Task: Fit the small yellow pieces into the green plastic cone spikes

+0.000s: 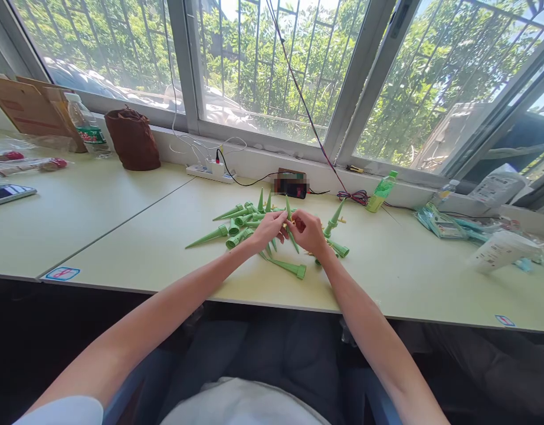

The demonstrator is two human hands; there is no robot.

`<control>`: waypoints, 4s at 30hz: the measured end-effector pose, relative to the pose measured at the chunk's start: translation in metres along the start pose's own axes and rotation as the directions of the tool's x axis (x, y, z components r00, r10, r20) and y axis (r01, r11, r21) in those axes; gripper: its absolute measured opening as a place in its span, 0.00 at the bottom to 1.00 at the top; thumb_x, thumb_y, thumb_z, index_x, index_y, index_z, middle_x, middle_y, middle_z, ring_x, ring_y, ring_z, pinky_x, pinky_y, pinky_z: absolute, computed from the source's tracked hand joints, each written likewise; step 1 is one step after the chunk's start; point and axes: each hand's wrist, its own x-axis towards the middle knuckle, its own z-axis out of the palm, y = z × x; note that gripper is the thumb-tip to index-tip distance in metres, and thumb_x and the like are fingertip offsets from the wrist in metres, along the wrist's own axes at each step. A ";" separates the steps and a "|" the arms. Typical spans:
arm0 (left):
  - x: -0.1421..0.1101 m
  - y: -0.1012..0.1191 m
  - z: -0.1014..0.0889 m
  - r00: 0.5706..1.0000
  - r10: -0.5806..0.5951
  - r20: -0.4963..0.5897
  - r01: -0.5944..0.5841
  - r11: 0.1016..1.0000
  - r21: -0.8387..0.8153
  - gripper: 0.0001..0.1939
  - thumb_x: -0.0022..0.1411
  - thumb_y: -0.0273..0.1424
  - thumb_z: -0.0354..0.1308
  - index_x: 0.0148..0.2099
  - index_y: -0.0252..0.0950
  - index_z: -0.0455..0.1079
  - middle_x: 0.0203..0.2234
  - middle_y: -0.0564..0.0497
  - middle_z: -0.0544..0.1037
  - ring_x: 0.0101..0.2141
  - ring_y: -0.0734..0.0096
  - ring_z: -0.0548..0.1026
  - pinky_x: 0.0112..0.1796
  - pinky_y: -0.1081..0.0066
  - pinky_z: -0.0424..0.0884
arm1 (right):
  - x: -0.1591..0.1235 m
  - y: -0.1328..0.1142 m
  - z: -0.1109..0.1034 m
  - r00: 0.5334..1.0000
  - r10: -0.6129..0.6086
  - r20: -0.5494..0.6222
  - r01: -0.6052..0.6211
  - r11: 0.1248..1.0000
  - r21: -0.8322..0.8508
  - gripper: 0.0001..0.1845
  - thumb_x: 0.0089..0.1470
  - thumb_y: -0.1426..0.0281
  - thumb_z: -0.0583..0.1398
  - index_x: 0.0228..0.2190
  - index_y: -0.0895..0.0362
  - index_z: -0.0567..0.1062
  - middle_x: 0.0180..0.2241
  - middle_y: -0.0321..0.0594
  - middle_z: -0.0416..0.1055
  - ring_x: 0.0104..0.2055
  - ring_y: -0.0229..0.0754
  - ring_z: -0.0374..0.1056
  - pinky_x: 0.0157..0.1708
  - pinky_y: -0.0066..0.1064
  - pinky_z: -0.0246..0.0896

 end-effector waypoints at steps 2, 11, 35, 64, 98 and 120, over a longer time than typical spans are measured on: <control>0.001 -0.001 -0.001 1.000 -0.001 0.001 0.001 1.000 -0.004 0.15 0.66 0.38 0.51 0.30 0.33 0.62 0.22 0.51 0.70 0.17 0.76 0.71 0.16 0.77 0.65 | 0.000 0.000 0.000 1.000 0.003 0.006 -0.003 1.000 0.001 0.09 0.55 0.67 0.57 0.26 0.54 0.62 0.19 0.29 0.55 0.22 0.34 0.50 0.26 0.27 0.49; 0.003 -0.002 -0.001 1.000 0.004 -0.005 -0.004 1.000 -0.001 0.18 0.64 0.42 0.53 0.30 0.33 0.64 0.21 0.52 0.69 0.17 0.76 0.70 0.16 0.76 0.65 | 0.000 0.000 0.000 0.999 0.039 0.027 -0.040 0.998 0.038 0.09 0.54 0.67 0.58 0.26 0.54 0.62 0.19 0.30 0.56 0.22 0.34 0.50 0.25 0.27 0.50; -0.002 -0.002 0.004 0.985 0.109 0.132 -0.136 0.966 0.219 0.21 0.56 0.47 0.61 0.35 0.32 0.70 0.28 0.50 0.73 0.18 0.78 0.70 0.16 0.77 0.65 | 0.004 0.004 0.000 0.924 0.381 0.033 -0.343 0.786 0.514 0.12 0.57 0.65 0.50 0.40 0.55 0.68 0.18 0.29 0.59 0.18 0.34 0.53 0.20 0.26 0.51; 0.001 -0.015 0.007 0.973 0.172 0.153 -0.215 0.917 0.336 0.19 0.69 0.43 0.44 0.31 0.36 0.62 0.11 0.56 0.67 0.11 0.78 0.63 0.15 0.77 0.57 | 0.008 0.009 -0.006 0.916 0.400 0.003 -0.353 0.806 0.475 0.23 0.54 0.50 0.58 0.28 0.58 0.77 0.16 0.32 0.57 0.18 0.33 0.52 0.18 0.27 0.48; -0.004 -0.013 0.012 0.965 0.137 0.222 -0.190 0.953 0.238 0.22 0.66 0.49 0.49 0.31 0.35 0.62 0.10 0.56 0.67 0.11 0.78 0.64 0.14 0.79 0.56 | 0.005 0.002 -0.005 0.917 0.390 -0.087 -0.333 0.866 0.373 0.22 0.53 0.52 0.60 0.20 0.57 0.72 0.16 0.33 0.58 0.19 0.33 0.52 0.20 0.28 0.49; -0.009 -0.002 0.016 0.972 0.126 0.200 -0.173 0.956 0.237 0.24 0.60 0.52 0.55 0.34 0.33 0.66 0.22 0.53 0.71 0.17 0.78 0.70 0.14 0.79 0.62 | 0.007 0.002 -0.006 0.890 0.418 -0.183 -0.343 0.877 0.337 0.23 0.55 0.52 0.57 0.23 0.58 0.73 0.18 0.33 0.59 0.22 0.34 0.53 0.22 0.28 0.49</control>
